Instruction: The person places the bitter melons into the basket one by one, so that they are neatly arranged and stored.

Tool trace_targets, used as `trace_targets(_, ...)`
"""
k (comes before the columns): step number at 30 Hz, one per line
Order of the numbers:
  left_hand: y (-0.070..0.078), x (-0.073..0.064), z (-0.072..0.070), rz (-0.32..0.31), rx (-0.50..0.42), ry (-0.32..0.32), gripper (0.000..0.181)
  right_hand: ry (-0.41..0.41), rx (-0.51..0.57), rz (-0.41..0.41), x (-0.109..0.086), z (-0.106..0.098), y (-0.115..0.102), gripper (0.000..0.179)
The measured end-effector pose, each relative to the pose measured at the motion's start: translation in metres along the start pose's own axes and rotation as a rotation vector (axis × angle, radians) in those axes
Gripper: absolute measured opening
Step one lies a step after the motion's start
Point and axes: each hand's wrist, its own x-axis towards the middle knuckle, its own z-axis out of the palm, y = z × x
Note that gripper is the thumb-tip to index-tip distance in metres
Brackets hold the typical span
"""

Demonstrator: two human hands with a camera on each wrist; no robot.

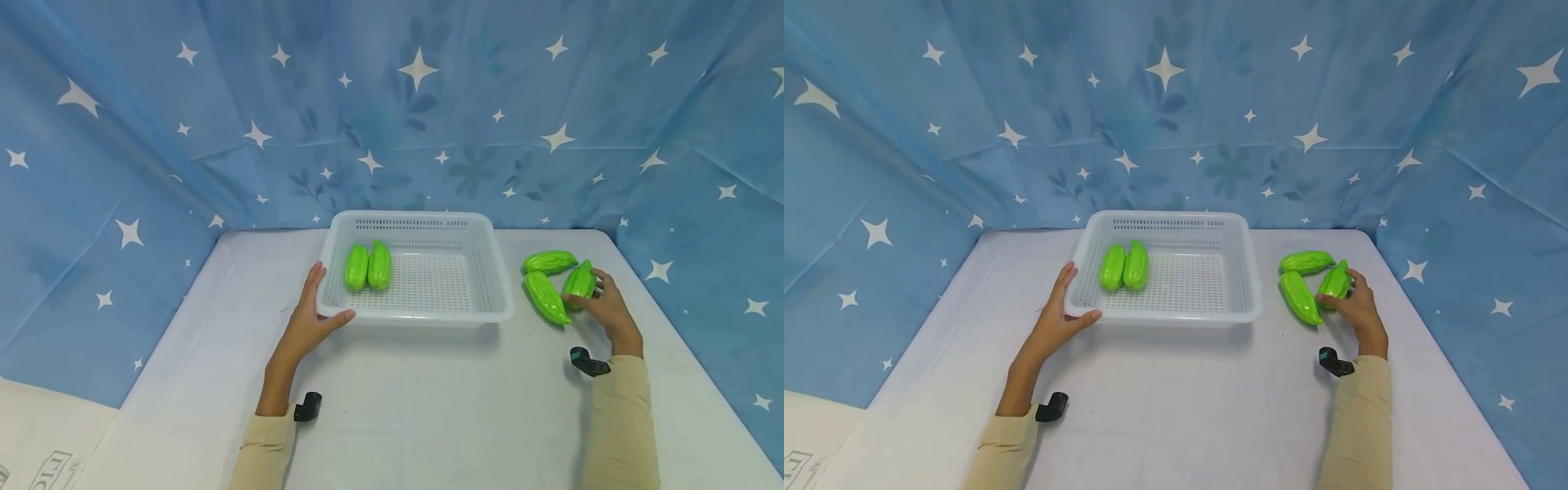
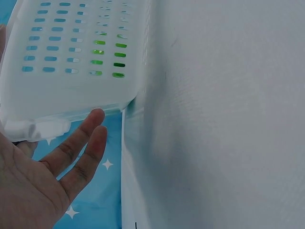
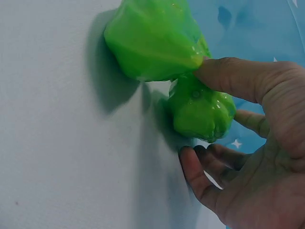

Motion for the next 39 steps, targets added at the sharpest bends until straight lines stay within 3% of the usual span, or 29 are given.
trace_targets(14,0.001,-0.004,0.001,-0.001,-0.013,0.005,0.103,0.051,0.009,0.011,0.004,0.006,-0.003,0.084)
trace_targets(26,0.0,-0.004,0.001,0.002,-0.007,0.001,0.103,0.205,0.029,0.162,0.005,0.013,-0.011,0.074)
trace_targets(34,0.0,-0.004,0.001,0.016,-0.007,0.0,0.102,0.301,0.163,0.259,0.003,0.015,-0.015,0.068)
trace_targets(39,0.0,-0.003,0.001,0.015,-0.006,-0.001,0.101,0.339,0.357,0.312,0.002,0.01,-0.017,0.067)
